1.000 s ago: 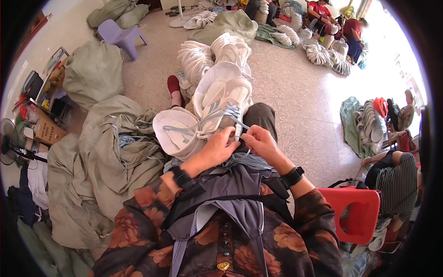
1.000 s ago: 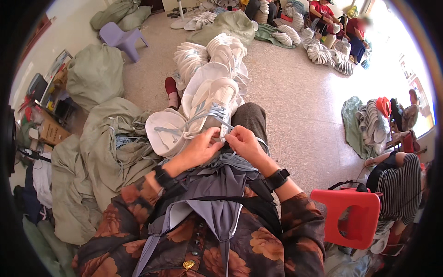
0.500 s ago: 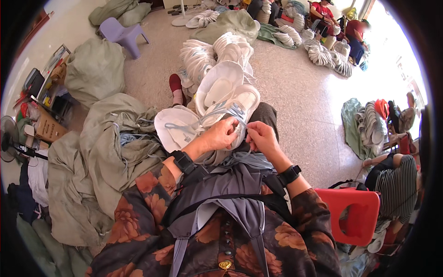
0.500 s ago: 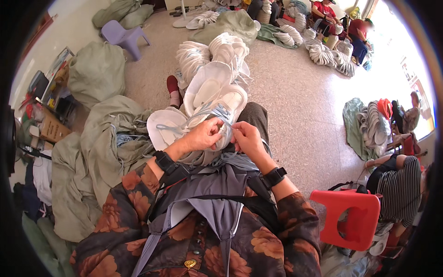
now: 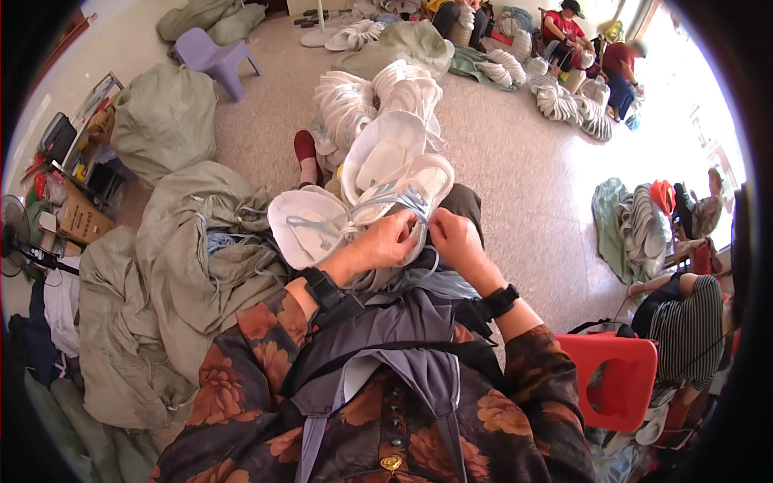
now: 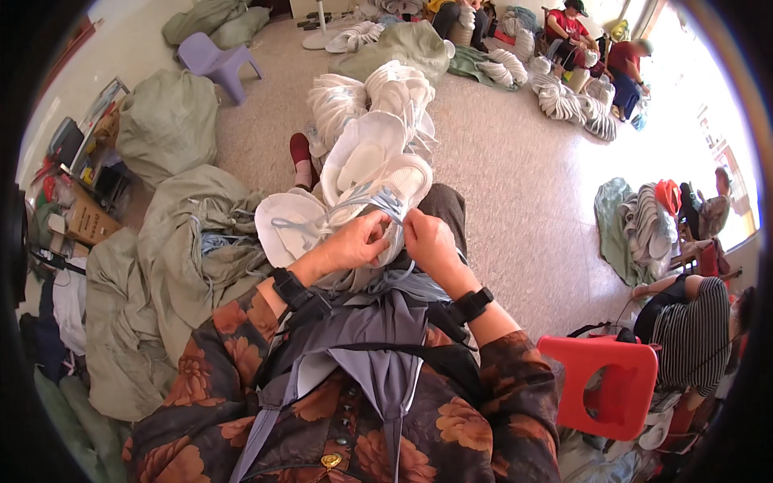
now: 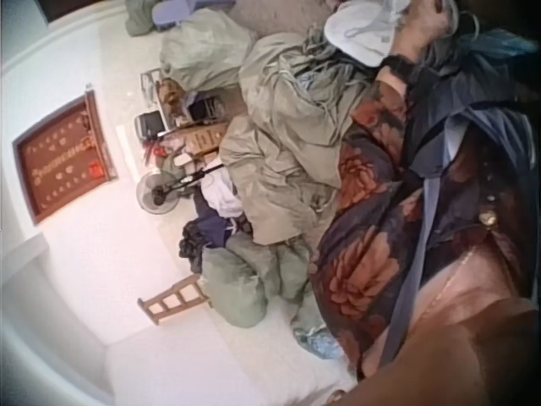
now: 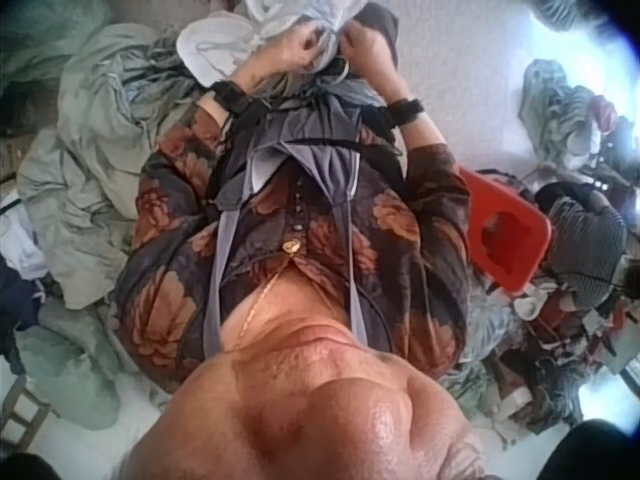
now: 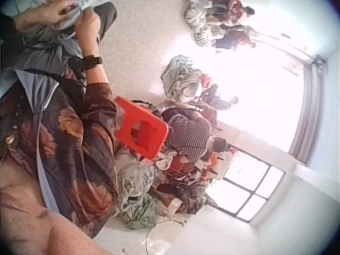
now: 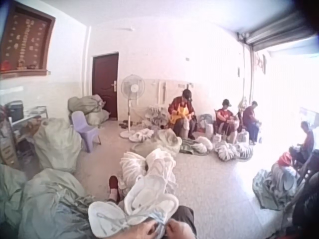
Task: Threading and tying laces into white shoe uppers in a manufacturing environment.
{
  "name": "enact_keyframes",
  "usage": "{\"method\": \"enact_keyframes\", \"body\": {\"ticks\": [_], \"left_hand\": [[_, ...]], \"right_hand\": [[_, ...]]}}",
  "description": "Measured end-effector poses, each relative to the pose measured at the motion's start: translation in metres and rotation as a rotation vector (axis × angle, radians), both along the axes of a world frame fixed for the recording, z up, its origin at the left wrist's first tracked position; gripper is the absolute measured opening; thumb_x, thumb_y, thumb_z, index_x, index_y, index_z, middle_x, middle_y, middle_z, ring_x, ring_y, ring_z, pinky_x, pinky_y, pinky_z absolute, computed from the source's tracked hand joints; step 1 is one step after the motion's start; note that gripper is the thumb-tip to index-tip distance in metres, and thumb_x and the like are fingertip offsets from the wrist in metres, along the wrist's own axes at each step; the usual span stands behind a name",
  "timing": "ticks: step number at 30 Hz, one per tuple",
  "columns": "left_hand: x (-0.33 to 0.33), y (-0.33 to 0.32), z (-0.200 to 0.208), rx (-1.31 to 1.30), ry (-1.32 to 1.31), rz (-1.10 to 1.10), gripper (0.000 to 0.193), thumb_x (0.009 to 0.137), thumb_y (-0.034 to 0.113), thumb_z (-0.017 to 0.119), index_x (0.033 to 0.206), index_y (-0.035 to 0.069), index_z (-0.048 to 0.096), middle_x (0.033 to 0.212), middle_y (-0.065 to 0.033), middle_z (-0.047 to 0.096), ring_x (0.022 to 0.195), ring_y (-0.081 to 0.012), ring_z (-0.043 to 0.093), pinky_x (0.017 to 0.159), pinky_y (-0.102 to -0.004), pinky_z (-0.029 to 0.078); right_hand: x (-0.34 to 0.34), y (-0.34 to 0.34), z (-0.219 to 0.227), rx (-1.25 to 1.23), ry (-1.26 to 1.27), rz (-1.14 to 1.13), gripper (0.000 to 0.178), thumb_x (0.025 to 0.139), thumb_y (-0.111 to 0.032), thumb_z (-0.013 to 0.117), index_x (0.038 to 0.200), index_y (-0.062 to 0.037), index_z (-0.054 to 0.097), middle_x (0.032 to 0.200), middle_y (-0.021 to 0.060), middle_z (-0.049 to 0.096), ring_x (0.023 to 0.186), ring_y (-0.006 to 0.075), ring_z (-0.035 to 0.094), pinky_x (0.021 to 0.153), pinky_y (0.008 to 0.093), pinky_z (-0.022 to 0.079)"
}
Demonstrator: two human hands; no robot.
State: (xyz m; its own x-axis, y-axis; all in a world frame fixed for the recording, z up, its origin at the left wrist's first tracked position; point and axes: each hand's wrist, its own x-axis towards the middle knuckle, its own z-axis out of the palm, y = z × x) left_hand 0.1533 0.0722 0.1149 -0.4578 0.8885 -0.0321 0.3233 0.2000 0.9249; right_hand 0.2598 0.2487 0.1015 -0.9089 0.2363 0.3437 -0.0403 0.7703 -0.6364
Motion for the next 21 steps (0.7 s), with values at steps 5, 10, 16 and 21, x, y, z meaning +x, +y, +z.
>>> {"method": "enact_keyframes", "body": {"ticks": [5, 10, 16, 21], "left_hand": [[0.003, 0.003, -0.013, 0.038, 0.207, 0.014, 0.039, 0.091, 0.010, 0.065, 0.126, -0.001, 0.053, 0.070, -0.0081, 0.063, 0.061, -0.0164, 0.064, 0.057, -0.0344, 0.049], [0.010, -0.014, 0.008, -0.077, 0.061, 0.016, 0.040, 0.094, 0.009, 0.062, 0.130, -0.004, 0.051, 0.077, -0.0099, 0.064, 0.067, -0.0179, 0.068, 0.061, -0.0345, 0.053], [-0.001, -0.006, -0.003, -0.016, -0.273, -0.022, 0.035, 0.101, 0.004, 0.045, 0.136, -0.003, 0.047, 0.094, -0.0127, 0.066, 0.073, -0.0215, 0.071, 0.066, -0.0336, 0.058], [-0.019, -0.007, -0.029, -0.027, -0.221, -0.087, 0.039, 0.099, -0.001, 0.040, 0.138, 0.000, 0.047, 0.096, -0.0117, 0.066, 0.078, -0.0189, 0.070, 0.070, -0.0315, 0.058]], "right_hand": [[-0.003, -0.002, -0.014, 0.499, -0.026, 0.078, 0.008, 0.084, -0.010, 0.062, 0.092, -0.0084, 0.060, 0.074, 0.0133, 0.066, 0.068, 0.0319, 0.070, 0.060, 0.0439, 0.055], [-0.002, -0.019, 0.017, 0.227, -0.002, 0.040, 0.012, 0.089, -0.013, 0.062, 0.090, -0.0022, 0.057, 0.075, 0.0206, 0.065, 0.074, 0.0436, 0.066, 0.063, 0.0517, 0.052], [-0.002, -0.016, 0.000, 0.011, 0.050, 0.042, 0.017, 0.093, -0.015, 0.061, 0.085, -0.0013, 0.057, 0.073, 0.0224, 0.065, 0.072, 0.0443, 0.065, 0.062, 0.0545, 0.049], [-0.005, -0.018, 0.012, 0.101, -0.334, 0.024, 0.050, 0.092, -0.046, 0.058, 0.079, 0.0009, 0.068, 0.078, 0.0271, 0.068, 0.077, 0.0465, 0.068, 0.069, 0.0536, 0.054]]}}
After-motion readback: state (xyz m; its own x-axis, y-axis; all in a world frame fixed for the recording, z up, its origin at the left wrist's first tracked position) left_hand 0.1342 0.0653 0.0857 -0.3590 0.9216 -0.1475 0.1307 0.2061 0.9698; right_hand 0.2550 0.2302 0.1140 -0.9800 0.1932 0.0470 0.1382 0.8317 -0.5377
